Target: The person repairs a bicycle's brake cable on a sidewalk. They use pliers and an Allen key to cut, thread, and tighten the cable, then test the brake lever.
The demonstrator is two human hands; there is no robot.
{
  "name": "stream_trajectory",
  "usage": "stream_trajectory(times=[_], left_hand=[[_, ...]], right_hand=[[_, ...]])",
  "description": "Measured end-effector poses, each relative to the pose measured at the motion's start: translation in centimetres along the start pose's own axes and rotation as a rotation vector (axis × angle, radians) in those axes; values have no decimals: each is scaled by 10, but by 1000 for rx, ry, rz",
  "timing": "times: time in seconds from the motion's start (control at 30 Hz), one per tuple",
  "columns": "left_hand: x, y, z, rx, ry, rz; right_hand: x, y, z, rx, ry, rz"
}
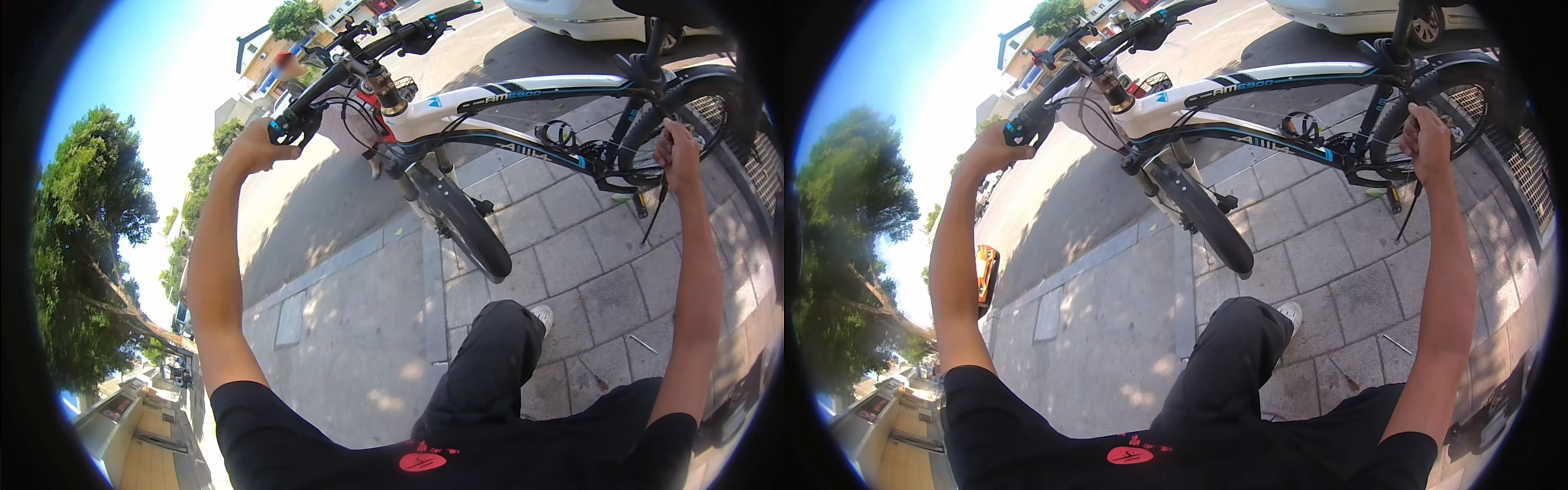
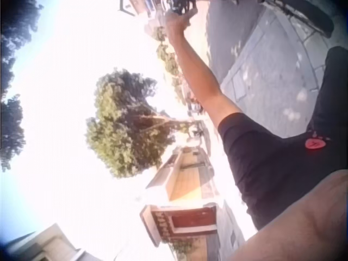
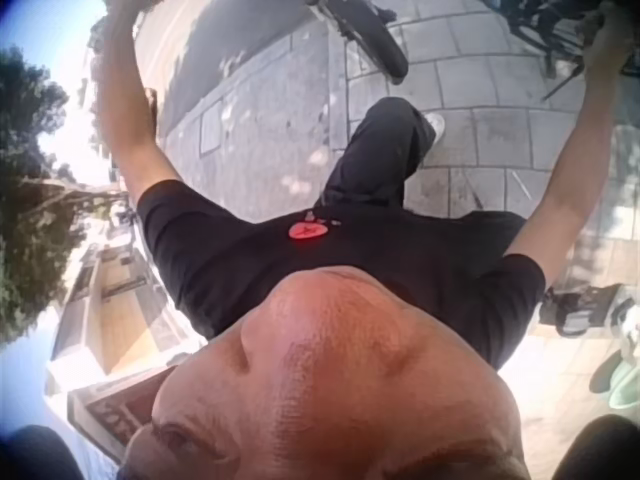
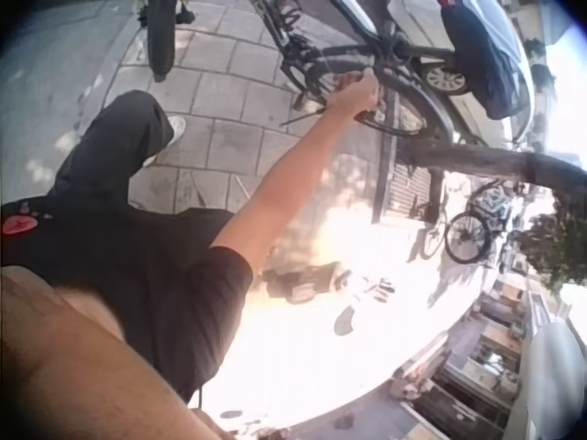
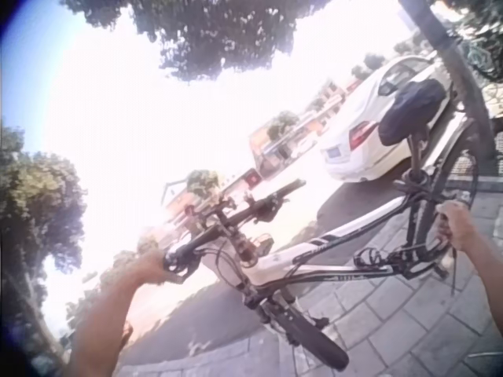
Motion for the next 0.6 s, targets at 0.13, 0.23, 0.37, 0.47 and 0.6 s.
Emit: stream_trajectory(times=[0.13, 0.23, 0.37, 0.47, 0.6], left_hand=[[-6, 2, -6, 34, 228, 196], [-5, -8, -2, -71, 16, 9], [-6, -15, -12, -503, -52, -109], [15, -24, -27, -406, -33, -14], [1, -36, -19, -449, 30, -38]], right_hand=[[2, 2, 4, -6, -13, 11], [-4, 4, 9, -17, 8, 14], [-7, -3, 17, -60, 17, 7], [-5, -11, 16, -55, 9, -16], [-10, -1, 21, -89, 46, 41]])
Point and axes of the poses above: each hand's wrist, its own x-axis towards the middle knuckle, its own z-axis out of the palm, y = z × x, the point moved 8 cm from there along x, towards the middle knuckle, and after that the axes turned 1 degree about -x, right-handed, at the moved point
